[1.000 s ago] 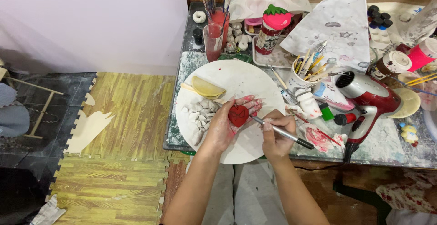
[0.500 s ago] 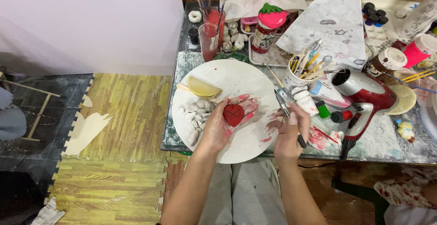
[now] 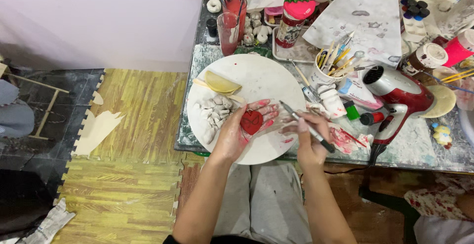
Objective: The person shapes a red clay heart, then uses a black marker to write on its surface. They place the heart on a white plate and handle small red and black containers, dipping a brush into one of them.
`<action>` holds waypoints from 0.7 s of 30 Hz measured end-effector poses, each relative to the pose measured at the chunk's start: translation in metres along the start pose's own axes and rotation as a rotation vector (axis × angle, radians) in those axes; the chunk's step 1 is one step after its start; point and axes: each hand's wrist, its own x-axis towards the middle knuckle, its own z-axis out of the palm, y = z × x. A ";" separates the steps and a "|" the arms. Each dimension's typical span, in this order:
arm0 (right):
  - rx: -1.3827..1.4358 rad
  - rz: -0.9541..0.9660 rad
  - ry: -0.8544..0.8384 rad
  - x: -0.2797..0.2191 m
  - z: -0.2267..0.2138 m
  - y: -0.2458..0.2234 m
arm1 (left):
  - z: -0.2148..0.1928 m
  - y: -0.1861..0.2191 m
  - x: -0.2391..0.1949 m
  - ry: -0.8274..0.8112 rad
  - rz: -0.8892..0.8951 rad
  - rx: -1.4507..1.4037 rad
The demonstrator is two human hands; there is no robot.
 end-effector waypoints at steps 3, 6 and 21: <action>0.028 -0.011 0.054 0.003 0.001 -0.002 | -0.002 0.001 0.000 -0.014 0.004 -0.057; 0.110 0.004 0.055 0.007 -0.005 -0.006 | -0.005 0.001 -0.001 -0.011 -0.002 -0.070; -0.121 -0.081 -0.226 -0.002 -0.009 -0.032 | -0.008 0.012 -0.036 0.045 0.359 -0.169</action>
